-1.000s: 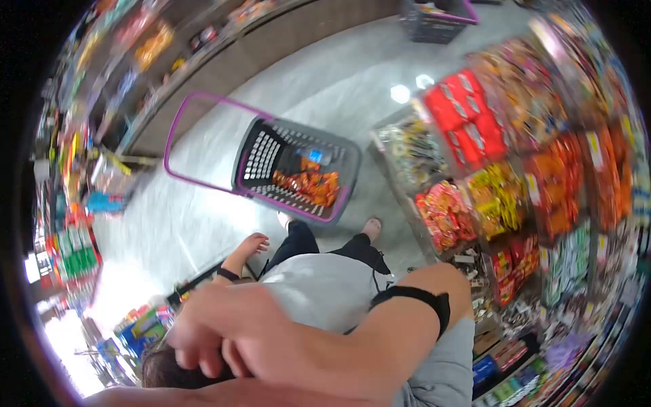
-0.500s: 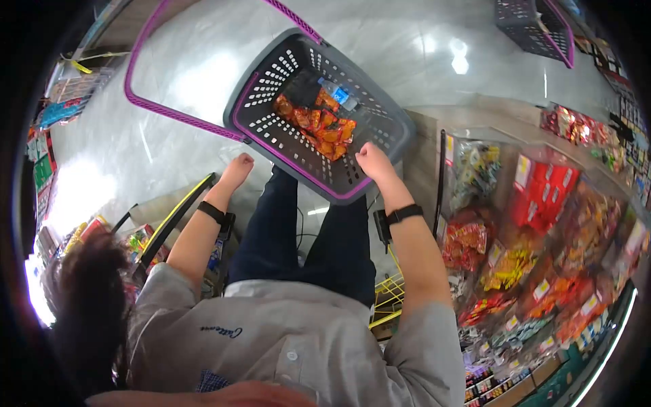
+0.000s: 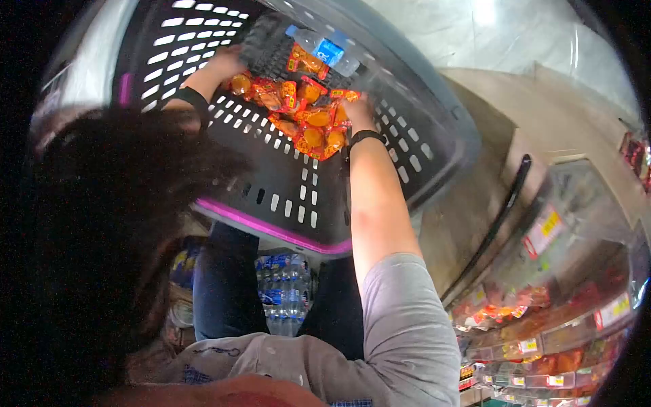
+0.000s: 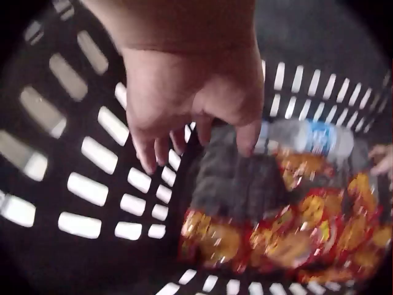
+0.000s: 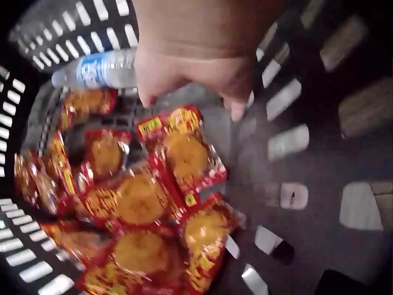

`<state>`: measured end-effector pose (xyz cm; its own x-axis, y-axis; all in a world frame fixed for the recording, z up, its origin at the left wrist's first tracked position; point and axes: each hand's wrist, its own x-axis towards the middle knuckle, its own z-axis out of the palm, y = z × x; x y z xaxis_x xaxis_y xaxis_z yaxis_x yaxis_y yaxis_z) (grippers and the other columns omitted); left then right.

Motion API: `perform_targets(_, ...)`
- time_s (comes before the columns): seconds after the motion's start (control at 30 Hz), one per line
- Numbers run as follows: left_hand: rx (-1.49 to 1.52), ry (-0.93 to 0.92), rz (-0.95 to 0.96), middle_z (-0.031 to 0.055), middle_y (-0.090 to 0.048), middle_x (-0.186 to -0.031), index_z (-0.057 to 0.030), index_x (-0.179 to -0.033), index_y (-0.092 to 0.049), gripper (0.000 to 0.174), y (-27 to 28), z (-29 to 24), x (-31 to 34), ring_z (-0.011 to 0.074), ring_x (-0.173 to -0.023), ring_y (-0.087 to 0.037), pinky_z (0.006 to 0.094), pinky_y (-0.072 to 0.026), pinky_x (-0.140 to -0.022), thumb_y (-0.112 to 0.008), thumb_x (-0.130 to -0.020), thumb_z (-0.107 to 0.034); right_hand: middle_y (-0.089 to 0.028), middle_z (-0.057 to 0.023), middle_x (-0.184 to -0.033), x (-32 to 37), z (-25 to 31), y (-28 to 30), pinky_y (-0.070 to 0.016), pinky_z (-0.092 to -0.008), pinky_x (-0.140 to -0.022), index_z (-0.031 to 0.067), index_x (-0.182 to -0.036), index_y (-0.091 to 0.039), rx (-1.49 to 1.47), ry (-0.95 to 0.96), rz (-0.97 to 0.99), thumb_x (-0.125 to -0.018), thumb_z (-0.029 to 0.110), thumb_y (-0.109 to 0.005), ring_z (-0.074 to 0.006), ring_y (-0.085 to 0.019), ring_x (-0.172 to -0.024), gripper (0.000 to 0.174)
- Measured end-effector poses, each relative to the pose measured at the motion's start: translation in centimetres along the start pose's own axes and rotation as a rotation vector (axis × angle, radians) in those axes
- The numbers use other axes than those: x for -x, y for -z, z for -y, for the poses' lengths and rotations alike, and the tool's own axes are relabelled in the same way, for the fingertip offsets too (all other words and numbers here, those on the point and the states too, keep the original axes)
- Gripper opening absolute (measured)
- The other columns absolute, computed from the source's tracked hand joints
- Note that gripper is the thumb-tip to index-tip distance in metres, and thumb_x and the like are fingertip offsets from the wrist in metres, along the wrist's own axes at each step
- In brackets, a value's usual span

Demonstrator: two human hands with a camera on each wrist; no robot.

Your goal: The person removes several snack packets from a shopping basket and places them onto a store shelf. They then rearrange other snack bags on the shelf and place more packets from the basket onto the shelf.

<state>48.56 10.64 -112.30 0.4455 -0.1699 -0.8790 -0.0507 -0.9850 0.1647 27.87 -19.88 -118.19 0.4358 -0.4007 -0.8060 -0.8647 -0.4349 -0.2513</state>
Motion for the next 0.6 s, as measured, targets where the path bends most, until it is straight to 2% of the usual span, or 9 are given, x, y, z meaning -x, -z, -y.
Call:
perform_targets(0.03,-0.234,0.123,-0.094,0.0188,-0.044,-0.128,-0.0113,-0.134,-0.038,0.077,0.0,-1.0,0.5,0.0354,-0.12,-0.043,0.0393,-0.0393,-0.098,-0.072,-0.067,-0.03,-0.041,-0.0183,-0.133,-1.7,-1.4,-1.8,-0.0358,-0.0419,-0.1,0.0081,-0.134,-0.034,0.191,0.164,-0.19,-0.073,0.034,-0.072,-0.0351,-0.04,-0.122,0.076)
perform_targets(0.07,-0.245,0.102,-0.128,0.019,-0.045,-0.128,-0.0106,-0.134,-0.037,0.078,-1.0,-0.5,0.3,0.0352,-0.119,-0.044,0.0397,-0.0398,-0.098,-0.071,-0.066,-0.03,-0.028,-0.0183,-0.141,-3.0,-3.3,-3.0,-0.0299,-0.0415,-0.105,0.0146,-0.136,-0.033,0.095,0.18,-0.148,-0.071,0.038,-0.072,-0.0366,-0.029,-0.129,0.079)
perform_targets(0.13,-0.288,0.077,-0.152,0.0204,-0.044,-0.128,-0.0085,-0.134,-0.035,0.08,-3.2,2.1,-1.5,0.0355,-0.119,-0.044,0.0407,-0.0404,-0.097,-0.072,-0.066,-0.028,-0.028,-0.0184,-0.14,-2.2,-3.7,-3.8,-0.0296,-0.0417,-0.105,0.0177,-0.135,-0.036,0.235,0.278,-0.159,-0.07,0.04,-0.072,-0.0365,-0.029,-0.128,0.077)
perform_targets(0.17,-0.325,-0.066,-0.276,0.02,-0.042,-0.13,-0.0081,-0.133,-0.036,0.082,-5.9,6.0,-4.6,0.0375,-0.118,-0.045,0.0404,-0.0404,-0.097,-0.073,-0.063,-0.029,-0.028,-0.0184,-0.14,-1.8,-3.4,-4.2,-0.0295,-0.0418,-0.104,0.0193,-0.134,-0.037,0.303,0.332,-0.164,-0.07,0.042,-0.072,-0.0365,-0.029,-0.128,0.077)
perform_targets(0.2,-0.349,-0.099,-0.265,0.0187,-0.042,-0.131,-0.0093,-0.133,-0.037,0.082,-6.7,6.9,-4.8,0.037,-0.12,-0.042,0.0408,-0.0402,-0.098,-0.073,-0.063,-0.031,-0.024,-0.0142,-0.142,-1.7,-2.8,-4.7,-0.0314,-0.0414,-0.104,0.0181,-0.135,-0.036,0.274,0.278,-0.182,-0.07,0.037,-0.073,-0.0376,-0.026,-0.128,0.078)
perform_targets(0.23,-0.372,-0.134,-0.256,0.0173,-0.042,-0.131,-0.0105,-0.133,-0.038,0.082,-6.6,6.6,-4.0,0.0364,-0.122,-0.04,0.0412,-0.0401,-0.098,-0.074,-0.062,-0.034,-0.027,-0.0142,-0.139,-2.1,-2.7,-4.8,-0.0321,-0.042,-0.103,0.0176,-0.134,-0.037,0.291,0.314,-0.128,-0.07,0.037,-0.073,-0.0377,-0.028,-0.126,0.076)
perform_targets(0.33,-0.592,0.048,-0.093,0.0128,-0.043,-0.132,-0.0173,-0.131,-0.041,0.082,-7.7,3.3,-2.1,0.0316,-0.131,-0.027,0.0494,-0.0351,-0.1,-0.076,-0.061,-0.043,-0.036,-0.0162,-0.128,-1.6,-3.1,-4.9,-0.0364,-0.0443,-0.098,0.0152,-0.129,-0.043,0.331,0.341,0.001,-0.067,0.039,-0.075,-0.0373,-0.038,-0.118,0.073)
perform_targets(0.43,-0.536,0.079,-0.151,0.0132,-0.052,-0.123,-0.0111,-0.129,-0.043,0.077,-8.9,1.5,-1.8,0.032,-0.125,-0.038,0.0456,-0.0389,-0.096,-0.075,-0.063,-0.037,-0.036,-0.0173,-0.127,-0.9,-3.1,-5.4,-0.0386,-0.0442,-0.097,0.0148,-0.127,-0.043,0.285,0.245,0.192,-0.063,0.042,-0.077,-0.0378,-0.04,-0.117,0.077)
perform_targets(0.6,-0.041,0.123,0.127,0.0183,-0.054,-0.121,-0.0071,-0.125,-0.043,0.074,-15.3,0.1,-4.1,0.0302,-0.114,-0.051,0.0385,-0.04,-0.096,-0.074,-0.064,-0.037,-0.027,-0.0176,-0.131,0.9,-3.2,-7.8,-0.0374,-0.0436,-0.097,0.0216,-0.131,-0.037,0.214,0.061,0.004,-0.061,0.045,-0.079,-0.0408,-0.038,-0.117,0.085)
